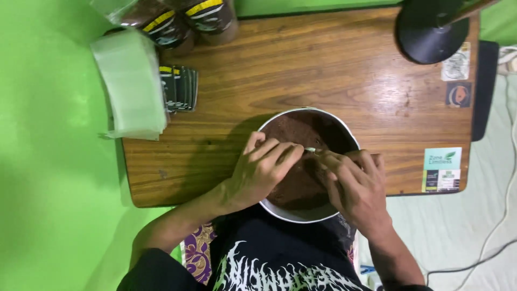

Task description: Using a small spoon to remove small white impurities, possibly insect eggs, from a bowl of ground coffee.

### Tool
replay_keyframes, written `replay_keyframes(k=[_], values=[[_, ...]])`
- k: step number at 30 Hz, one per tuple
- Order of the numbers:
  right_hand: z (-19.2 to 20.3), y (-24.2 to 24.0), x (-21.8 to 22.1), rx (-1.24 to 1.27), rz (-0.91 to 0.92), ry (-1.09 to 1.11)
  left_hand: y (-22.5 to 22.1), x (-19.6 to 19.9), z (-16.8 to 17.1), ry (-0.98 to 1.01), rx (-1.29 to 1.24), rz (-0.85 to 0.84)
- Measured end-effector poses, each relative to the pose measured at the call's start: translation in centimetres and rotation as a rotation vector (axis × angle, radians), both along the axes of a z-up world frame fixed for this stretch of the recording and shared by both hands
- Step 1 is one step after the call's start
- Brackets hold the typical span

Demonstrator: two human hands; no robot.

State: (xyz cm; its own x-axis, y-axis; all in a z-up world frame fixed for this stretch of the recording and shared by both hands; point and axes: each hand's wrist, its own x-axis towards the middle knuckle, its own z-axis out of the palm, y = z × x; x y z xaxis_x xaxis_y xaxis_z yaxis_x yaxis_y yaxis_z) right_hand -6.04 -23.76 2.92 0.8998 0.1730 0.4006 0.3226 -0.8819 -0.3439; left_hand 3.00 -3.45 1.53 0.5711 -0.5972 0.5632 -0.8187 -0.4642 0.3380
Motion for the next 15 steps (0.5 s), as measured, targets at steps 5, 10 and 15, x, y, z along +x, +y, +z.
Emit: replay_keyframes(k=[5,10,15], values=[[0.1,1.4,0.6,0.008,0.037,-0.004,1.4,0.3,0.4,-0.029,0.041,0.012],[-1.1,2.5,0.9,0.044,0.085,0.086,2.7,-0.2,1.4,-0.010,0.079,-0.002],[1.1,3.8,3.0,0.062,0.157,0.043,3.5,-0.8,2.0,-0.032,0.087,-0.030]])
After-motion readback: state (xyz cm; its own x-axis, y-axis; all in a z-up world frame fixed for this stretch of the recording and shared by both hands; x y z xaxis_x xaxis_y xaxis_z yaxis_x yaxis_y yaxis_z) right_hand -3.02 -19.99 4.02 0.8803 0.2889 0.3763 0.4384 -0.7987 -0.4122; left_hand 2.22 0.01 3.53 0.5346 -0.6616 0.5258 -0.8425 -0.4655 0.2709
